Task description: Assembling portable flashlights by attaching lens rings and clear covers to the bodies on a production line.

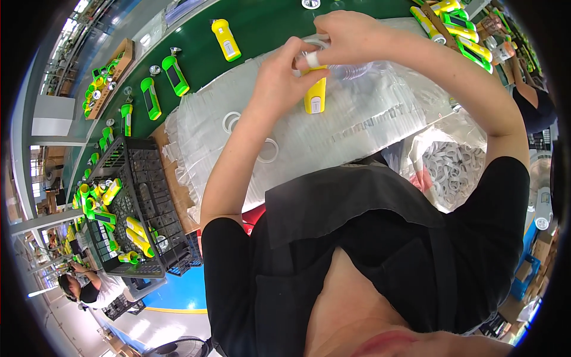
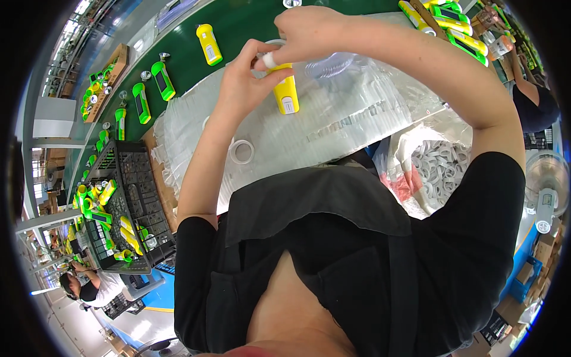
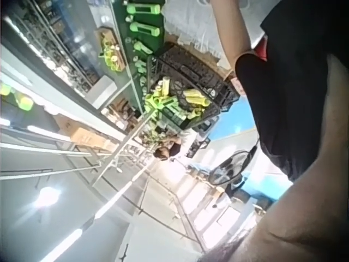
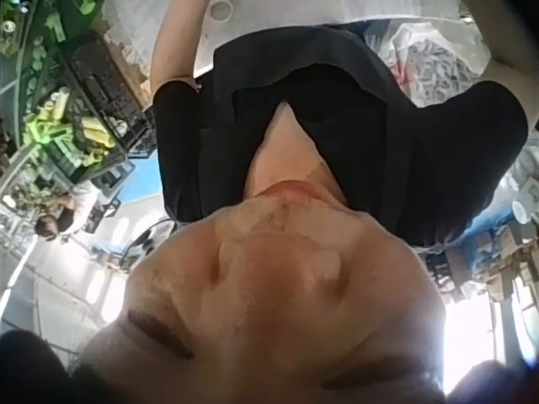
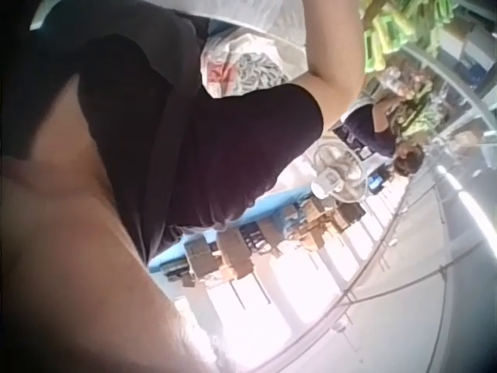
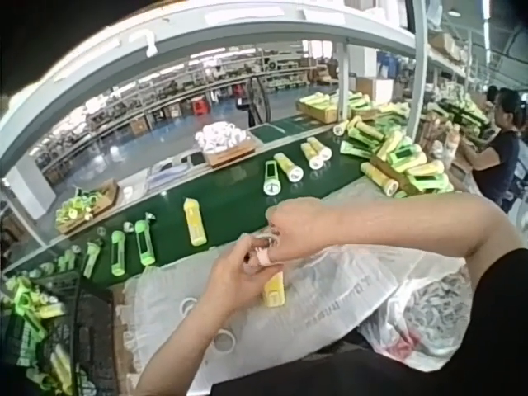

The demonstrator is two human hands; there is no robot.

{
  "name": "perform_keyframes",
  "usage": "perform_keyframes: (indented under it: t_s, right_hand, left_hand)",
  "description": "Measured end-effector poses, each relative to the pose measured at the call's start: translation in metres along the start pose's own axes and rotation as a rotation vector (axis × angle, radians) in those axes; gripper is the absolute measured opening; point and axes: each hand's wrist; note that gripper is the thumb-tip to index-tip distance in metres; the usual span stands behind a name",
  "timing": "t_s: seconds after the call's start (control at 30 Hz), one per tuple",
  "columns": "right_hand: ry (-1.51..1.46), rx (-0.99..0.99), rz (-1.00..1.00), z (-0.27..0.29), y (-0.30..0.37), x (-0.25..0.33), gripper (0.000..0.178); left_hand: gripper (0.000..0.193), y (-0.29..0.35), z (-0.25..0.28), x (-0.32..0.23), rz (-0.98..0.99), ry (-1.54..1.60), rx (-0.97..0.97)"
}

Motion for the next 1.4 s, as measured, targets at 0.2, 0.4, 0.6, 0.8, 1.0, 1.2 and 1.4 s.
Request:
perform_keyframes:
  t_s: [0.2,0.4,0.6,0.8,1.0,1.2,1.4]
  right_hand:
    - [-0.097,0.113,0.595,0.008,0.000,-0.025,0.034]
    - [-0.114,-0.061,0.058,-0.006,0.004,-0.012,0.037]
    - [0.016,-0.029,0.220,-0.002,0.005,-0.003,0.039]
    - [-0.378,-0.282,0.801,-0.006,-0.007,-0.043,0.056]
    - [0.158,0.147,-0.089,0.011,0.003,0.008,0.059]
    - [0.012,-0.088,0.174,-0.009,0.003,-0.014,0.045]
    - [-0.302,-0.137,0.610,-0.006,0.022,-0.024,0.035]
  left_hand:
    - [0.038,0.004,-0.001,-0.009,-0.043,-0.006,-0.027]
    - [0.038,-0.002,-0.002,-0.009,0.040,0.007,0.029]
    - [0.038,0.002,-0.007,-0.010,-0.016,-0.034,-0.025]
    - [0.038,0.000,-0.007,-0.013,-0.005,0.033,-0.040]
    - [0.039,0.001,-0.006,-0.009,0.003,0.009,-0.030]
    - [0.038,-0.004,-0.013,-0.003,-0.063,-0.003,-0.050]
    - [0.048,0.005,-0.014,0.000,-0.170,0.061,-0.114]
Point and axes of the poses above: each hand's wrist, its own y-axis away from the middle knuckle, its own z-axis out of the back of the hand, x = y × z, and after that the axes turned 13 degrees about -y, right-handed
